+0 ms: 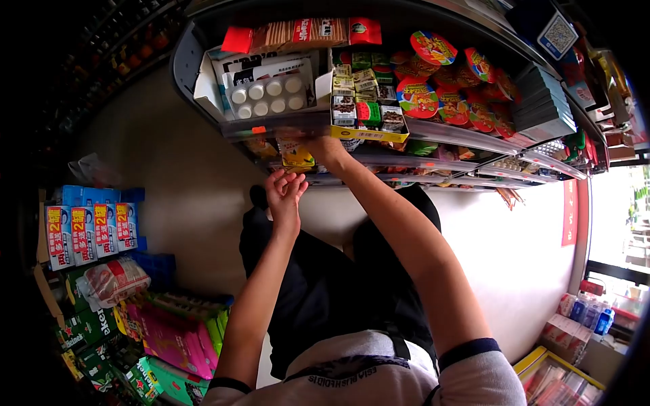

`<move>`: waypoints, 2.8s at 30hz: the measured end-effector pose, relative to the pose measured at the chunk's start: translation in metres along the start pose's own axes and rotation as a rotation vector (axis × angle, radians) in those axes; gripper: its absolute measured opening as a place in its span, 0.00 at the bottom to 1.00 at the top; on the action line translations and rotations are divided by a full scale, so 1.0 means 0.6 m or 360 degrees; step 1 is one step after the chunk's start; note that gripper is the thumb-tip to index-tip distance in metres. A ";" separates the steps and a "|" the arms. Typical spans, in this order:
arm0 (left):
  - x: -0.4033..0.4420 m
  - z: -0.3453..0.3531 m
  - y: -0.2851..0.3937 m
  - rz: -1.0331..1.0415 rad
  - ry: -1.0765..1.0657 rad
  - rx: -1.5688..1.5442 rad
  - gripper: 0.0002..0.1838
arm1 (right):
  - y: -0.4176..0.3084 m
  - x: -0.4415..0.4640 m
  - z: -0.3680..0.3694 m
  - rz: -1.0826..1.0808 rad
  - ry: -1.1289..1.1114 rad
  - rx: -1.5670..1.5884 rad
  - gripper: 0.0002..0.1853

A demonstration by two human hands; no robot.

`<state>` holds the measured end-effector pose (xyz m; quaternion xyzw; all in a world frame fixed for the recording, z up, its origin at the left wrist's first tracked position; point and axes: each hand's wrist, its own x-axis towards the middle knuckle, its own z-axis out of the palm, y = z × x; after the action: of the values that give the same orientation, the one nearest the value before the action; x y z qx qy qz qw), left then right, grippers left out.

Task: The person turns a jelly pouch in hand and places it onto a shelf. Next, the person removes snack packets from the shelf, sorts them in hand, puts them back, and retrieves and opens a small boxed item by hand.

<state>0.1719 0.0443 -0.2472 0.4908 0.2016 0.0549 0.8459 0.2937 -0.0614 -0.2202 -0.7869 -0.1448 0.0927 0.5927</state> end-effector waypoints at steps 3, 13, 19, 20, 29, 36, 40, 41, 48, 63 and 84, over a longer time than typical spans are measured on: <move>0.019 -0.003 -0.008 0.0255 -0.0219 0.0343 0.15 | 0.013 0.002 0.003 -0.0109 0.0024 -0.0139 0.12; 0.091 0.020 0.003 0.0448 -0.0378 0.0805 0.14 | -0.014 -0.008 -0.001 -0.0494 0.0123 -0.1145 0.11; 0.083 0.024 0.003 0.0410 -0.0298 0.0971 0.13 | 0.006 -0.004 -0.007 -0.0124 0.0033 -0.0503 0.10; 0.078 0.021 -0.002 0.0442 -0.0283 0.0974 0.13 | 0.009 -0.006 -0.001 -0.0169 0.0108 -0.0503 0.10; 0.030 0.021 0.068 0.1108 0.0140 0.1426 0.31 | 0.002 -0.026 0.049 -0.0513 0.0524 -0.1019 0.12; 0.049 0.018 0.067 0.1165 -0.0052 0.1749 0.47 | -0.045 -0.042 0.038 0.0232 0.0145 -0.1056 0.15; 0.047 0.022 0.068 0.1140 -0.0080 0.1815 0.48 | -0.052 -0.036 0.044 0.0213 0.0192 -0.1064 0.17; 0.048 0.020 0.066 0.1151 -0.0079 0.1800 0.48 | -0.053 -0.036 0.046 0.0193 0.0215 -0.1075 0.19; 0.049 0.007 0.060 0.1234 -0.0047 0.1806 0.43 | 0.001 -0.043 0.073 0.0269 0.0347 -0.0960 0.37; 0.117 0.020 0.037 0.1684 0.0132 0.2446 0.31 | 0.015 -0.014 0.085 0.0091 0.0484 -0.0890 0.11; 0.078 0.011 0.063 0.2167 -0.0251 0.2922 0.34 | -0.030 -0.207 0.050 -0.0337 0.0261 -0.0659 0.31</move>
<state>0.2211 0.0722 -0.2256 0.9325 -0.1956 0.3026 -0.0262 0.1653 -0.0717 -0.2144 -0.8769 -0.1937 -0.0658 0.4349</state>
